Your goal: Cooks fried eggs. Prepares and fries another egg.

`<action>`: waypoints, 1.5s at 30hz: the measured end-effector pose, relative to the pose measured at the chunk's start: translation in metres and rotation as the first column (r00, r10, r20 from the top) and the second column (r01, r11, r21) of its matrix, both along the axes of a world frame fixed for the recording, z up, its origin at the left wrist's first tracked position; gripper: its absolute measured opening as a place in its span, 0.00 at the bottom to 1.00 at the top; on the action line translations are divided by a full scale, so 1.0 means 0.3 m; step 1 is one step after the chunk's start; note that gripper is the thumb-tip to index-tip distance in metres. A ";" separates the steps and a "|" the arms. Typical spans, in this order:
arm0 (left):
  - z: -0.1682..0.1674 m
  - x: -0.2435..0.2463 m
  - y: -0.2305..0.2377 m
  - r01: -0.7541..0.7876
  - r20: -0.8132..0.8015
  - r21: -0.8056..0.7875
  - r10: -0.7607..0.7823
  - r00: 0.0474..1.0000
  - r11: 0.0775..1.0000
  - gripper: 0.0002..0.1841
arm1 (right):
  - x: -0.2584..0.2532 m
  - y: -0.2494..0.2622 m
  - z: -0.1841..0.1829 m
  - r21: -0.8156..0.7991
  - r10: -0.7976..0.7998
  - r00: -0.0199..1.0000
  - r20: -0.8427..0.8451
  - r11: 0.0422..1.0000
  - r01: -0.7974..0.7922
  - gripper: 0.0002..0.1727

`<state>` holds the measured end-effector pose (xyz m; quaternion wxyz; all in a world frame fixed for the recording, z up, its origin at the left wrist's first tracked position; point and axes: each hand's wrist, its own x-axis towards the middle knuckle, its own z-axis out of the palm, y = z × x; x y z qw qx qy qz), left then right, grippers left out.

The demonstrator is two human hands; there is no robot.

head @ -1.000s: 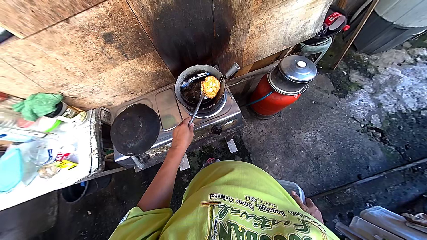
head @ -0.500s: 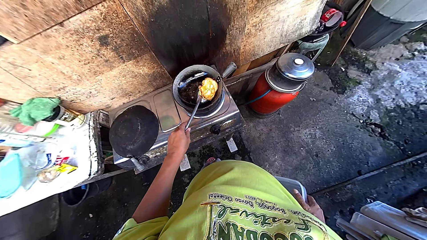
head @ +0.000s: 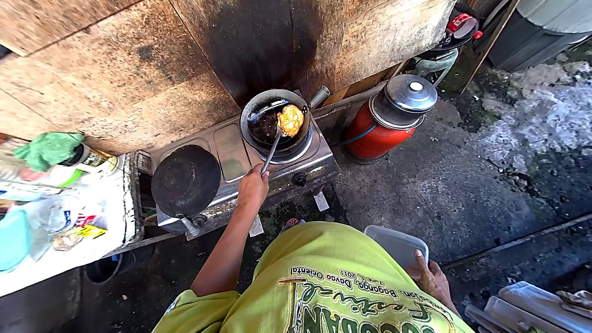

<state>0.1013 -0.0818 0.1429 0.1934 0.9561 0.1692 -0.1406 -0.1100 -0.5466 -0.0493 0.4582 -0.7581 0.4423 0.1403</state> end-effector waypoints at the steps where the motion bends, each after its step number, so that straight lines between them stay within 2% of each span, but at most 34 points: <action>1: 0.002 -0.001 -0.001 0.000 -0.005 0.001 0.000 1.000 1.000 0.21 | 0.005 0.000 -0.003 0.001 -0.005 1.000 0.011 1.000 0.005 0.38; 7: 0.007 0.006 -0.001 -0.010 -0.039 -0.014 0.009 0.999 1.000 0.22 | 0.049 0.027 0.023 -0.005 -0.054 0.996 0.073 0.998 0.055 0.39; 18: 0.015 0.023 0.003 -0.016 -0.055 -0.006 0.016 0.998 1.000 0.21 | 0.160 0.067 0.093 0.213 -0.264 0.940 0.214 0.952 0.219 0.38; 22: -0.025 0.033 0.050 -0.105 -0.038 -0.211 0.100 0.994 0.972 0.18 | 0.217 0.077 0.148 0.264 -0.296 0.919 0.262 0.938 0.227 0.38; 25: -0.058 0.023 0.076 -0.244 -0.040 -0.448 0.253 0.967 0.860 0.16 | 0.263 0.082 0.211 0.280 -0.290 0.903 0.317 0.938 0.203 0.38; 27: -0.043 0.012 0.081 -0.314 -0.054 -0.556 0.343 0.938 0.770 0.15 | 0.293 0.079 0.254 0.287 -0.263 0.891 0.371 0.945 0.159 0.37; 29: -0.011 0.000 0.091 -0.335 -0.048 -0.604 0.387 0.921 0.723 0.15 | 0.328 0.077 0.307 0.297 -0.224 0.878 0.424 0.950 0.099 0.35; 34: 0.098 -0.030 0.130 -0.295 0.045 -0.641 0.419 0.907 0.709 0.14 | 0.463 0.078 0.489 0.293 -0.097 0.867 0.489 0.954 -0.058 0.32; 39: 0.159 -0.071 0.156 -0.233 0.078 -0.677 0.383 0.920 0.698 0.13 | 0.648 0.123 0.640 0.231 0.081 0.934 0.347 0.958 -0.169 0.30; 45: 0.201 -0.156 0.159 -0.080 0.074 -0.740 0.200 0.977 0.667 0.14 | 0.845 0.175 0.714 0.257 0.341 0.925 0.165 0.891 -0.375 0.39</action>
